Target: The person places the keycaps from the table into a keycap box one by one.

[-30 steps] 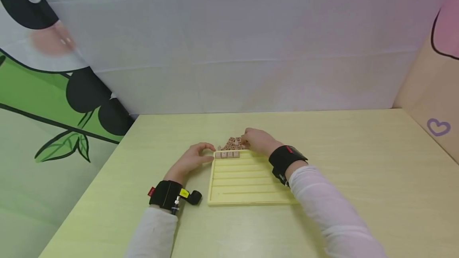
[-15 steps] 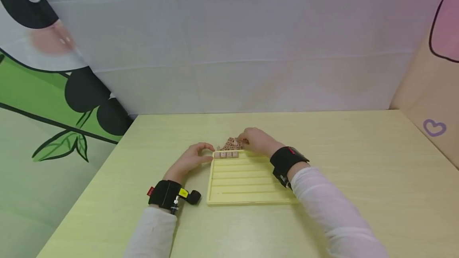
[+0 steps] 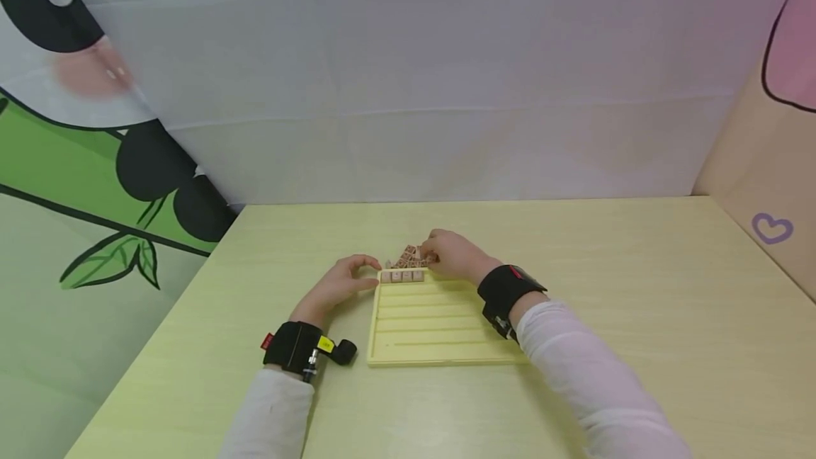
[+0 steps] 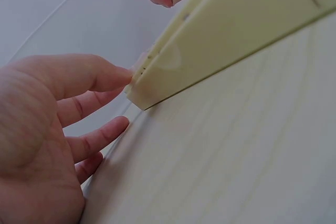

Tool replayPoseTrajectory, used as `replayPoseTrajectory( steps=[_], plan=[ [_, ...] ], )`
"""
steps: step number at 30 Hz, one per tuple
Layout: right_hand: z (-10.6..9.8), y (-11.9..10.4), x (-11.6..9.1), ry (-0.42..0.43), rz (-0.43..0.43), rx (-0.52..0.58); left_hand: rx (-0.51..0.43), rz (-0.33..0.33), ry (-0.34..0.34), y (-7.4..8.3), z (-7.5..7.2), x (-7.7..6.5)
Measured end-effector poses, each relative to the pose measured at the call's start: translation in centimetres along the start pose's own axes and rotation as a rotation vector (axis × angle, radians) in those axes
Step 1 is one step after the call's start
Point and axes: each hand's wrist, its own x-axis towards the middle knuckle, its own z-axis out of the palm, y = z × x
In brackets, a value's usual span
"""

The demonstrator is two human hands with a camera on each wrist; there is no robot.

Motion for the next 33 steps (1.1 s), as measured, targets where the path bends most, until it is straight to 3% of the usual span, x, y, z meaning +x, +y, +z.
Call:
replayPoseTrajectory(
  steps=[33],
  plan=[
    [0.60, -0.67, -0.12, -0.005, 0.054, -0.038, -0.043, -0.012, -0.001, 0.04, 0.02, -0.24]
  ],
)
